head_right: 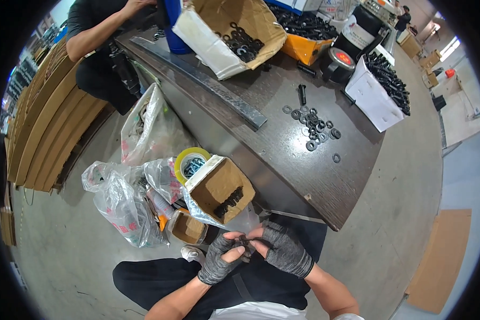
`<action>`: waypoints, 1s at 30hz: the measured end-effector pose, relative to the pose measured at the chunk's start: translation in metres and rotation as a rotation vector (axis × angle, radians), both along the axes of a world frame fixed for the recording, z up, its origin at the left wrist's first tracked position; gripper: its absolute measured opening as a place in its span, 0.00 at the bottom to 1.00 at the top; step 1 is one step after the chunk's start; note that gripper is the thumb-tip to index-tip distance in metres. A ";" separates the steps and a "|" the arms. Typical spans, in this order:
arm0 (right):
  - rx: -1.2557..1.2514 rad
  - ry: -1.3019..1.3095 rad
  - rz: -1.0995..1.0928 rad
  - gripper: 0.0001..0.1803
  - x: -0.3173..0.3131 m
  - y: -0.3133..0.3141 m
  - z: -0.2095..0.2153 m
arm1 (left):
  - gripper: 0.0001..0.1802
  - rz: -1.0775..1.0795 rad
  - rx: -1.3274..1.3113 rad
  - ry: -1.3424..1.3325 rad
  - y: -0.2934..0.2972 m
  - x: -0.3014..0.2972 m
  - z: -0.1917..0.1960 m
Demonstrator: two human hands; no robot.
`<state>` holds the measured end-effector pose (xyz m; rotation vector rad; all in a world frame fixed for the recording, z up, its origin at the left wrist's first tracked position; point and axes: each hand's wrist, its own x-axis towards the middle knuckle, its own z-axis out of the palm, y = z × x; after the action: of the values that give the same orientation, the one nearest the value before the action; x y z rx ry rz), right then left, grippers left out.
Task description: Assembling small washers onto metal rods at an industrial workbench.
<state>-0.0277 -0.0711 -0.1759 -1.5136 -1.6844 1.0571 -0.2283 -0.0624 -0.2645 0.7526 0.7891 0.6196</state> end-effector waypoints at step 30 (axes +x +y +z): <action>-0.049 -0.279 0.591 0.18 -0.026 0.113 -0.092 | 0.15 0.367 -0.245 0.115 0.019 -0.013 -0.055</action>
<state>-0.0542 0.0422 -0.2676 -1.2580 -2.4089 1.2206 -0.2410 -0.0433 -0.3193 0.4229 1.1009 0.7950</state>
